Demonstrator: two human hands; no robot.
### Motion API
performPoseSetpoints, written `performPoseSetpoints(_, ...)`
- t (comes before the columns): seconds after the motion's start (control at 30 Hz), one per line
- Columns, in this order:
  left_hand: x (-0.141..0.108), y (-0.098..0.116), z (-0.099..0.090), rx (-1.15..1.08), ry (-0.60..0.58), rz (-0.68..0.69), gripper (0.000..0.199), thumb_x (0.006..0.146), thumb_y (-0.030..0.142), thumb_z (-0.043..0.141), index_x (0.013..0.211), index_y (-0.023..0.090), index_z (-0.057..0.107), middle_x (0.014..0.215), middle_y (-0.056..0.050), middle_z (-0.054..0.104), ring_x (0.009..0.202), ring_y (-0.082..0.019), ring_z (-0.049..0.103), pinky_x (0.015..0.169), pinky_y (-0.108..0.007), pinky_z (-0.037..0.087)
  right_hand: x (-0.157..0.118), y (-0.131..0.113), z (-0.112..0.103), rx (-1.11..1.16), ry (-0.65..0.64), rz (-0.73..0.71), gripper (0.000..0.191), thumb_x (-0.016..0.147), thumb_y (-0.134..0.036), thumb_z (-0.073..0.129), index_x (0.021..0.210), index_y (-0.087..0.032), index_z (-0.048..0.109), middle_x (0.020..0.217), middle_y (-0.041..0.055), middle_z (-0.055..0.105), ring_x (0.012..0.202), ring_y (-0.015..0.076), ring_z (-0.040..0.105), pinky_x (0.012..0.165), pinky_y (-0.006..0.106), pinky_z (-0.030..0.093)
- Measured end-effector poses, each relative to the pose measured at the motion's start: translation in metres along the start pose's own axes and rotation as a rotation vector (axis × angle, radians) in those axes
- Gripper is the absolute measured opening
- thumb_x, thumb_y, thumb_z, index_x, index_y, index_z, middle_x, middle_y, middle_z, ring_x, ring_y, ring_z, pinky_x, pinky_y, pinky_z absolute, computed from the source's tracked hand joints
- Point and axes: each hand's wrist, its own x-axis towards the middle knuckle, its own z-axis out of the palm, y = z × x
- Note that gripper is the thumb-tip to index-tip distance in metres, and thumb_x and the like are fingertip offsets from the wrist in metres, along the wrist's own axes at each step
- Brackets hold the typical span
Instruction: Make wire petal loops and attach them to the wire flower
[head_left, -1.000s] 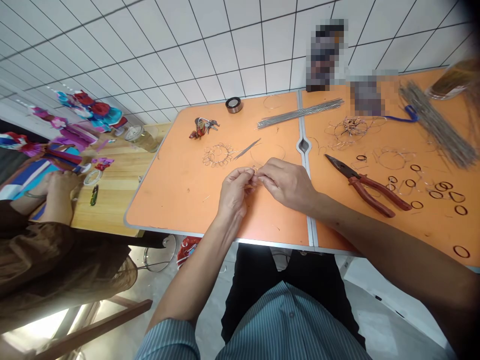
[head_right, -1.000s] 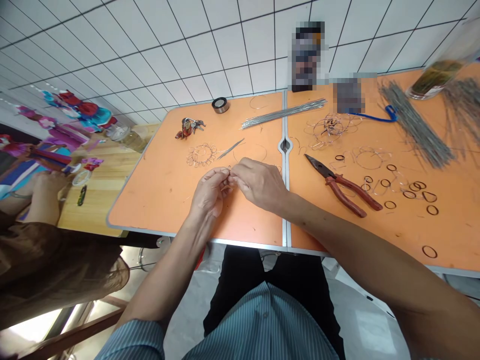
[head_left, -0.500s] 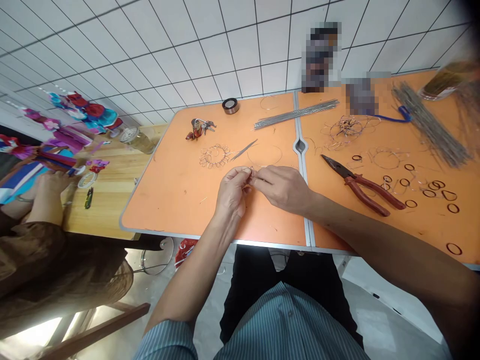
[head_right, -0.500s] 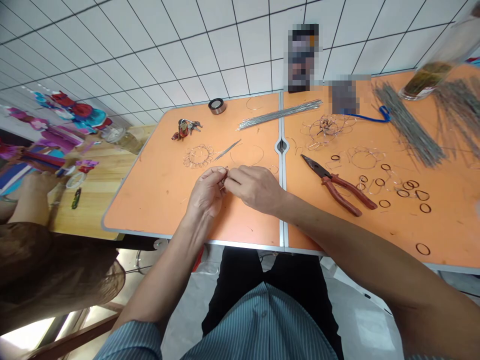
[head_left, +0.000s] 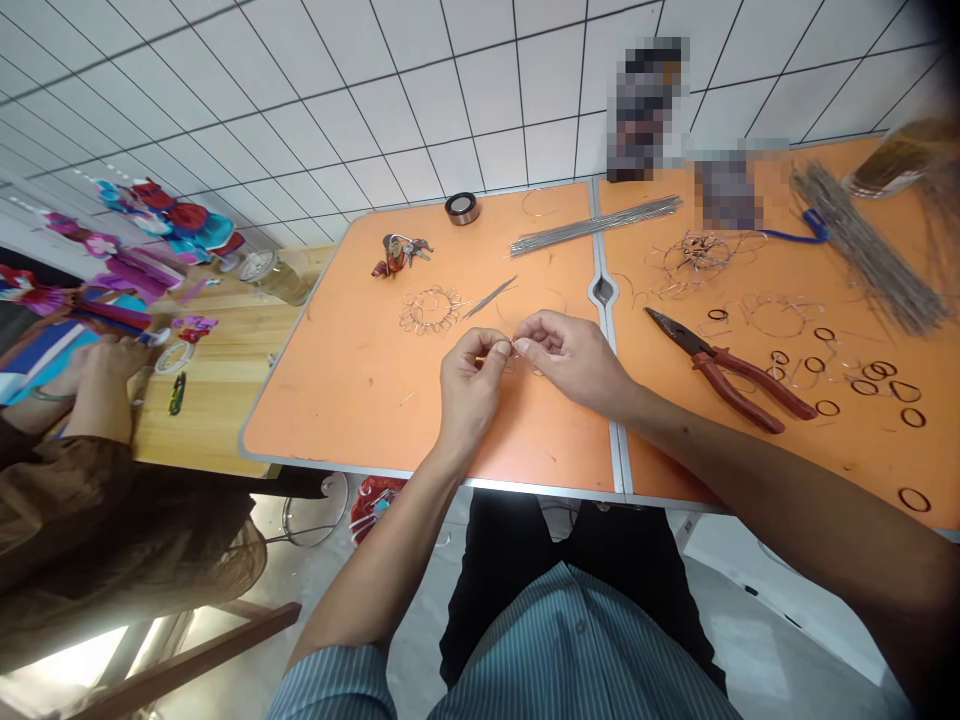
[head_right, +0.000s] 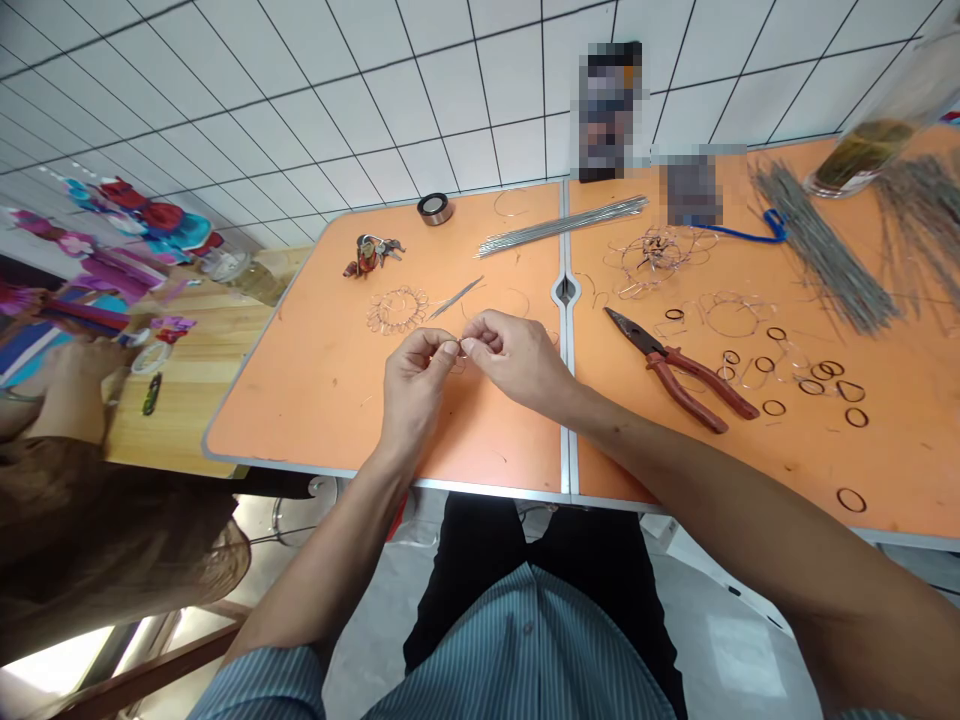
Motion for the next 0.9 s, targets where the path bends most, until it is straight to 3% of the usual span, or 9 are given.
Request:
performPoseSetpoints(0.13,-0.002,0.005,0.002,0.089,-0.014,0.022,0.02,0.097,0.034,0.079,0.083,0.023,0.072,0.08,-0.002,0.069,0.079,-0.017,0.06,0.076,-0.032,0.046,0.001,-0.002,-0.002,0.052,-0.033,0.058,0.02,0.094,-0.036,0.07,0.098,-0.017,0.074,0.085,0.0033,0.074,0.081,0.0129,0.066,0.073,0.025,0.047)
performPoseSetpoints(0.3,-0.002,0.007,0.0,0.134,-0.016,0.005,0.018,0.095,0.033,0.08,0.082,0.021,0.076,0.083,-0.002,0.074,0.082,-0.017,0.065,0.081,-0.032,0.047,0.002,-0.002,-0.005,0.132,-0.077,0.071,0.022,0.092,-0.039,0.071,0.096,-0.017,0.07,0.08,0.0012,0.07,0.074,0.0117,0.063,0.07,0.025,0.046)
performPoseSetpoints(0.63,0.001,-0.009,0.001,-0.225,-0.061,-0.122,0.021,0.089,0.04,0.09,0.094,0.021,0.08,0.093,-0.003,0.079,0.088,-0.016,0.071,0.092,-0.032,0.055,0.006,0.0,-0.008,0.304,-0.065,0.094,0.031,0.088,-0.043,0.08,0.096,-0.017,0.066,0.076,0.0014,0.067,0.067,0.0095,0.06,0.064,0.023,0.05)
performPoseSetpoints(0.9,0.0,-0.014,-0.009,-0.084,-0.043,-0.071,0.018,0.093,0.039,0.087,0.095,0.021,0.082,0.095,-0.004,0.081,0.093,-0.018,0.073,0.096,-0.034,0.055,0.009,-0.001,-0.012,0.309,-0.09,0.078,0.021,0.097,-0.034,0.074,0.097,-0.017,0.063,0.075,0.0024,0.068,0.064,0.0102,0.063,0.063,0.023,0.049)
